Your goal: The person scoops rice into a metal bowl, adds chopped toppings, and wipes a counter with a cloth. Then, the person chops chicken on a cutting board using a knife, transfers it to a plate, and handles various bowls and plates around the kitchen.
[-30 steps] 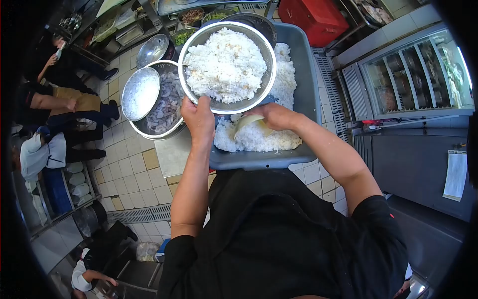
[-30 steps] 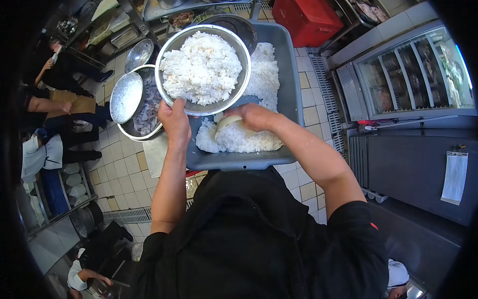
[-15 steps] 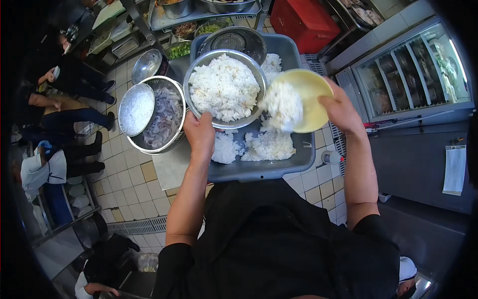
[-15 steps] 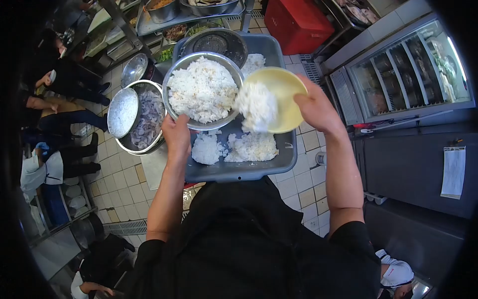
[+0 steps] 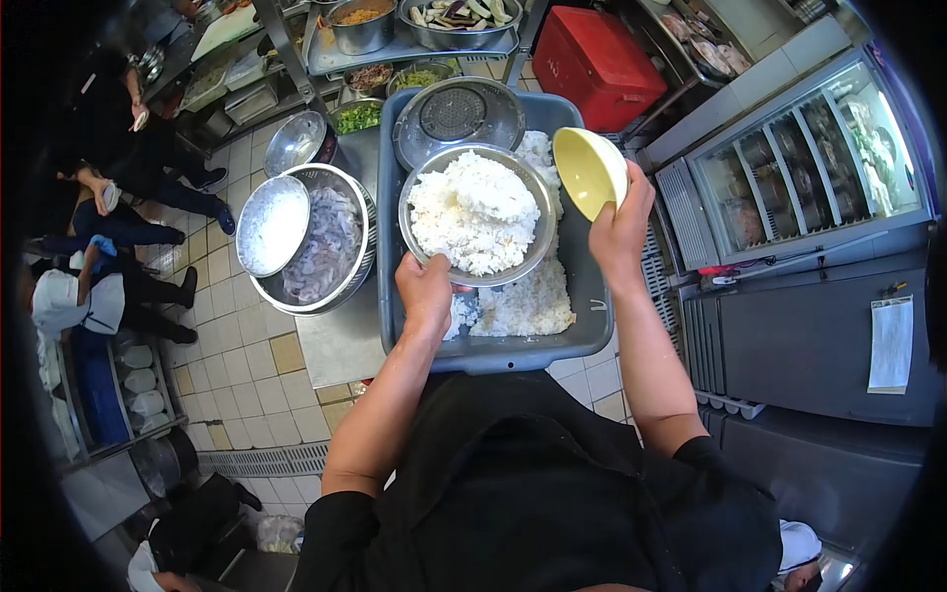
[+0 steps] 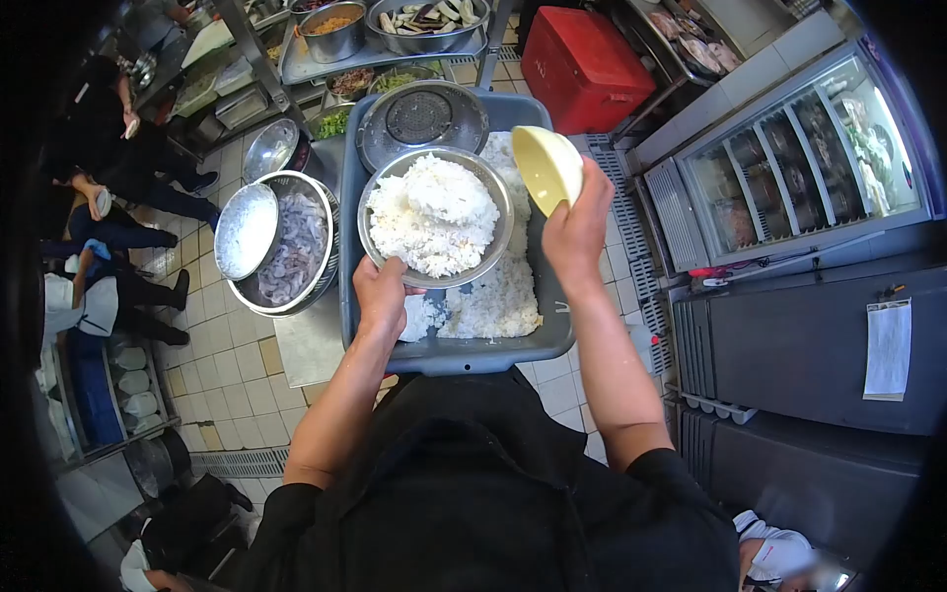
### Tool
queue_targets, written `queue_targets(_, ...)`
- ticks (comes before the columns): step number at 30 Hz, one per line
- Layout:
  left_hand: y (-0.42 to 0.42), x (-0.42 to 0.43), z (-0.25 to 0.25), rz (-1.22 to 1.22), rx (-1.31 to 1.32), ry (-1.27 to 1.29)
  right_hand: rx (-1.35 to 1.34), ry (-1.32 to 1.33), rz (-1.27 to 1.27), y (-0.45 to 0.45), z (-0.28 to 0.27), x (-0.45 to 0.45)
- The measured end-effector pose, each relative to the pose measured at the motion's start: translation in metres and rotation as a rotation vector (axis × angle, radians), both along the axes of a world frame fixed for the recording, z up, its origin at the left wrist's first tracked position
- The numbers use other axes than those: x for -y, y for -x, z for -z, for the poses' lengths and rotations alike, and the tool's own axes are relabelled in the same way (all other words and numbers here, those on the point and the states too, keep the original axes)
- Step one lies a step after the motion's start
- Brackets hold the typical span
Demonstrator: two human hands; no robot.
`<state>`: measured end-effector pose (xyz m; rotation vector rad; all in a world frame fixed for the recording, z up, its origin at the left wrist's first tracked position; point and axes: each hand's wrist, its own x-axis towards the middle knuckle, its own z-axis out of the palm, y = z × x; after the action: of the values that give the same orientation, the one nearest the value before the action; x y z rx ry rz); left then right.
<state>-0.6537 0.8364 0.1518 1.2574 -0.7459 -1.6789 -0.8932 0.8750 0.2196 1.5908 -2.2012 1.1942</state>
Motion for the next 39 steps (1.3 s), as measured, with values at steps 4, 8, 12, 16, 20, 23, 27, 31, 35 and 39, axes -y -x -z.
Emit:
queue_targets(4,-0.003,-0.005,-0.001,-0.039,0.027,0.037,-0.038,-0.048,-0.019,0.01,0.011,0.001)
queue_targets(8,-0.004,-0.005,-0.004,-0.015,-0.003,0.034,0.28,-0.112,-0.474,-0.049,-0.01,0.017)
queue_targets(12,0.005,-0.002,-0.017,-0.021,-0.036,0.006,0.005,-0.252,-0.573,-0.082,-0.001,0.014)
queue_targets(16,0.007,0.002,-0.007,-0.048,-0.041,0.023,-0.067,-0.37,-0.59,-0.096,0.011,-0.011)
queue_targets(20,-0.002,0.005,-0.017,-0.033,-0.06,0.003,-0.016,-0.351,-0.524,-0.079,-0.02,-0.006)
queue_targets(23,-0.004,-0.002,-0.027,0.017,-0.023,-0.002,-0.146,-0.127,-0.311,-0.087,-0.031,0.024)
queue_targets(27,-0.006,-0.006,-0.024,0.114,-0.07,0.016,-0.034,-0.523,-0.531,-0.085,-0.019,0.047)
queue_targets(31,-0.01,-0.01,-0.032,0.161,-0.043,0.029,-0.051,-0.368,-0.399,-0.079,-0.025,0.058)
queue_targets(35,-0.012,-0.006,-0.026,0.166,-0.039,0.048,-0.16,-0.67,-0.535,-0.075,-0.024,0.07)
queue_targets(39,-0.027,0.001,-0.028,0.134,-0.066,0.056,-0.041,-0.195,-0.397,-0.035,-0.053,0.031)
